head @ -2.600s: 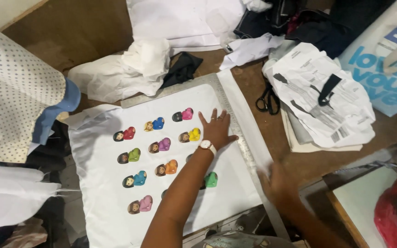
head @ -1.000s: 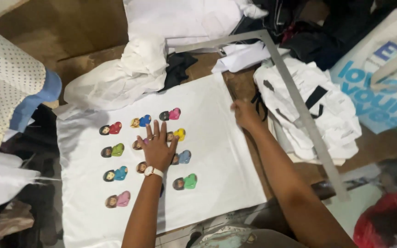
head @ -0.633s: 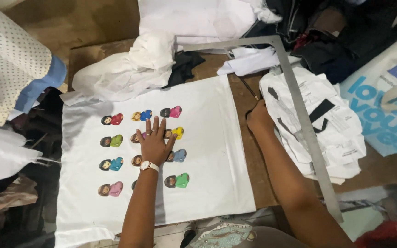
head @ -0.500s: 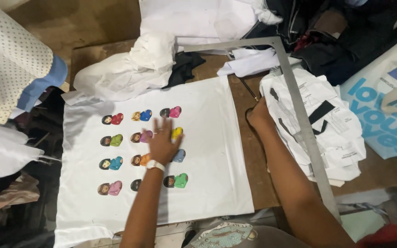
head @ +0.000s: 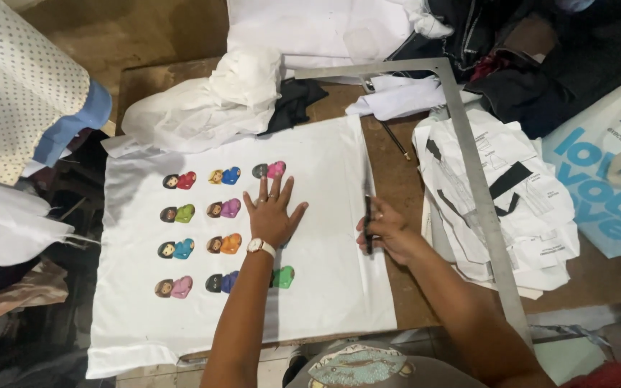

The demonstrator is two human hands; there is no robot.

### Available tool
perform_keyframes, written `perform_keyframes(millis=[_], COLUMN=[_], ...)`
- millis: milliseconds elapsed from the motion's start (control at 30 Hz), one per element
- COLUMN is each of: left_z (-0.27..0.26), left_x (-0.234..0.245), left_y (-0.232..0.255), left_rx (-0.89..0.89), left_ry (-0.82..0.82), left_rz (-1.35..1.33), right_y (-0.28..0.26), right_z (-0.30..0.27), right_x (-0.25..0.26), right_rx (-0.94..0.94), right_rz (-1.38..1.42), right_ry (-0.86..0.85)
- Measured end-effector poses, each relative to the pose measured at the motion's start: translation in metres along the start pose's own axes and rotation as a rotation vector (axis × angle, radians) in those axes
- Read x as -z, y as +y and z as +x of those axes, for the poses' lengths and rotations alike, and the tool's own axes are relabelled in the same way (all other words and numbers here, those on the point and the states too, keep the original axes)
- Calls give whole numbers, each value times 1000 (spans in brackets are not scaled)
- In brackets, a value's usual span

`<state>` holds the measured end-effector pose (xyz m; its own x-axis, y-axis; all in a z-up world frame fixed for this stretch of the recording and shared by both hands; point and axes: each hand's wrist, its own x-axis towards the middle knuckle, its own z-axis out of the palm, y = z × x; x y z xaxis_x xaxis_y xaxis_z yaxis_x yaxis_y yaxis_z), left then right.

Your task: The person uses a large L-shaped ruler and a pencil to mark straight lines on a white fabric sheet. They then use scissors to cut along the marked lines, trimming the fabric. The person repeats this process on a second piece of white fabric.

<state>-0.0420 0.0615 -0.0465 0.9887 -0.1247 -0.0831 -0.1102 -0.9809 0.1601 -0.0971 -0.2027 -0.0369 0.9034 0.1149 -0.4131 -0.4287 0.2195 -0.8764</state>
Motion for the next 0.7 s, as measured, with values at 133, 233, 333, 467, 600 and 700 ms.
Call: perform_keyframes(millis=[133,233,333,467,600,700], left_z=[9,3,-37,-63,-58,-59], left_x=[-5,-9,7,12,5,3], left_y=[-1,6,21,7,0,-1], left_rx=[33,59,18,9,-8,-22], left_ry=[1,25,-40,-23,-30,-24], left_rz=[-3,15,9,-49,-31,20], right_y=[21,21,18,9,33,65], right_z=[17,20,26,36,47,-12], right_x=[3,-5,-9,-22,-10,-11], right_rx=[-19,-3,26,63,176,124], right_rz=[-32,-76,-100,-136,-172,-51], right_ry=[30,85,145,219,220,247])
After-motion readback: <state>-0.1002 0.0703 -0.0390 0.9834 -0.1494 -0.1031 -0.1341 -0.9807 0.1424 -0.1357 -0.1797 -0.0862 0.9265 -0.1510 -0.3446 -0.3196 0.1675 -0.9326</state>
